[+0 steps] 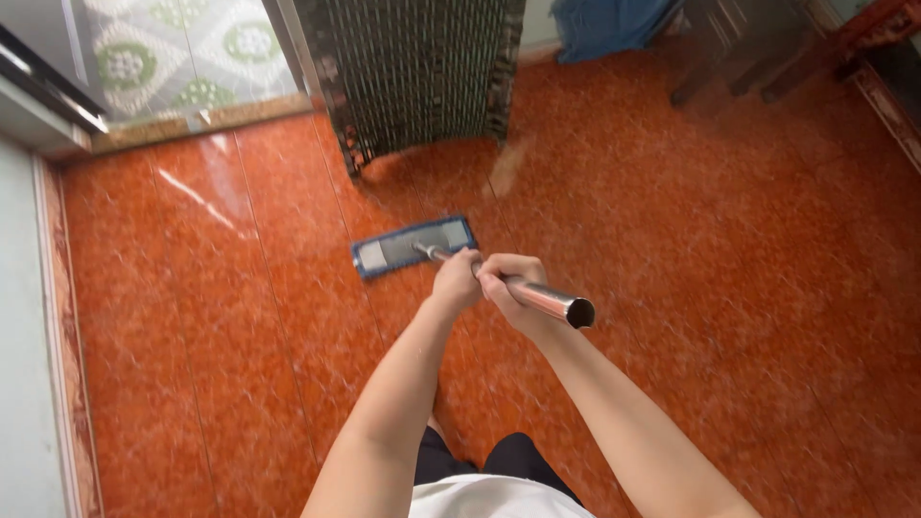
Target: Mopping the tiled floor and the stone stairs.
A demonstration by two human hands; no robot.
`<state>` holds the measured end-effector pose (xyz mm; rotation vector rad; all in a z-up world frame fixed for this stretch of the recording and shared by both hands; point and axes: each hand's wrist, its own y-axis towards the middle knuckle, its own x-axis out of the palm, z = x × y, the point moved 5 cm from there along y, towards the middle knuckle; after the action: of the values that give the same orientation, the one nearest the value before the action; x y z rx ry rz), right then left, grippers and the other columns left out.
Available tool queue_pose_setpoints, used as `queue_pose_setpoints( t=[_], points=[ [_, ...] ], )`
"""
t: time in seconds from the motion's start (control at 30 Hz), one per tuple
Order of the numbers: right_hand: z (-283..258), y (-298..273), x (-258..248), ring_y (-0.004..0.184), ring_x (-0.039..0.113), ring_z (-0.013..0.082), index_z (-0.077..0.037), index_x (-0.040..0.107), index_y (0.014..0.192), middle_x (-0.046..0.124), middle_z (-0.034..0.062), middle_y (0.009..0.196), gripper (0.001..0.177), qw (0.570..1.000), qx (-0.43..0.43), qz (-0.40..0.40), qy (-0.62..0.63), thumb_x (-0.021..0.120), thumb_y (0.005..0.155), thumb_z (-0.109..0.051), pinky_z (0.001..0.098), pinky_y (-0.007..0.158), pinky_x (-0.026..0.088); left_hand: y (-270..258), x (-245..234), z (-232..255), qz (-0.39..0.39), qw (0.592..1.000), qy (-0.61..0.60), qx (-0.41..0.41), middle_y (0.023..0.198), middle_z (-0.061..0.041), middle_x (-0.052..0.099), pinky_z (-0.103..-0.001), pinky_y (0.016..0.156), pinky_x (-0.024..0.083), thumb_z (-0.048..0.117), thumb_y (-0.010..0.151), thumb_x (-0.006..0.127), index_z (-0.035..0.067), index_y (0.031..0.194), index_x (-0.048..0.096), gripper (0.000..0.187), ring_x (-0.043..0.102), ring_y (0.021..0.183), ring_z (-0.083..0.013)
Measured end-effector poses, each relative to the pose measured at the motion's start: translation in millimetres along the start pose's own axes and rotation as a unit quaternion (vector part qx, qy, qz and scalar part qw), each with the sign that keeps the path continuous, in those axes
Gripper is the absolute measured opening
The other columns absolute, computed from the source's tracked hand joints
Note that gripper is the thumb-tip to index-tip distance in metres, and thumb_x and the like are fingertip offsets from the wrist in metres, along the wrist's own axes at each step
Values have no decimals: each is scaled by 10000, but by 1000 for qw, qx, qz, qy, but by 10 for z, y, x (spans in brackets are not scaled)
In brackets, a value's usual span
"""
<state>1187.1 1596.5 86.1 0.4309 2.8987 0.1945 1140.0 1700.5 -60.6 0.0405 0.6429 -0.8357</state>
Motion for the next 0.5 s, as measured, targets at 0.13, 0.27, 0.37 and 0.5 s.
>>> queue_pose_setpoints(
  t=[0.13,0.27,0.37,0.5],
  points=[
    [-63,-1092,33,612,473,66,-53,619,757,553,-14,667,149,999,-30,21,10,592,898,-97,268,545,395,-973,510,103,-35,999,-9,-36,1080,-125,720,-421,861,536,219,786,718,101,1006,674,253,665,1056,-329],
    [-308,-1829,-29,574,463,65,-53,625,752,545,-15,644,141,998,-49,37,2,596,883,-93,261,516,374,-1602,854,331,-36,999,18,-7,1115,-112,701,-432,878,518,261,830,685,137,1058,691,260,645,1062,-327],
    [-534,-2343,81,572,461,62,-51,627,738,558,-12,646,151,998,-41,41,-10,593,881,-88,257,508,374,-2279,950,487,-65,997,45,-24,1100,-105,719,-431,885,524,303,864,637,156,1084,691,270,653,1063,-313],
    [-774,-2945,275,597,495,62,-48,611,718,593,-2,653,157,996,-37,61,-53,605,872,-74,260,529,412,-2942,1102,510,-74,995,62,7,1072,-93,739,-425,898,522,318,867,606,181,1080,714,276,665,1061,-299]
  ],
)
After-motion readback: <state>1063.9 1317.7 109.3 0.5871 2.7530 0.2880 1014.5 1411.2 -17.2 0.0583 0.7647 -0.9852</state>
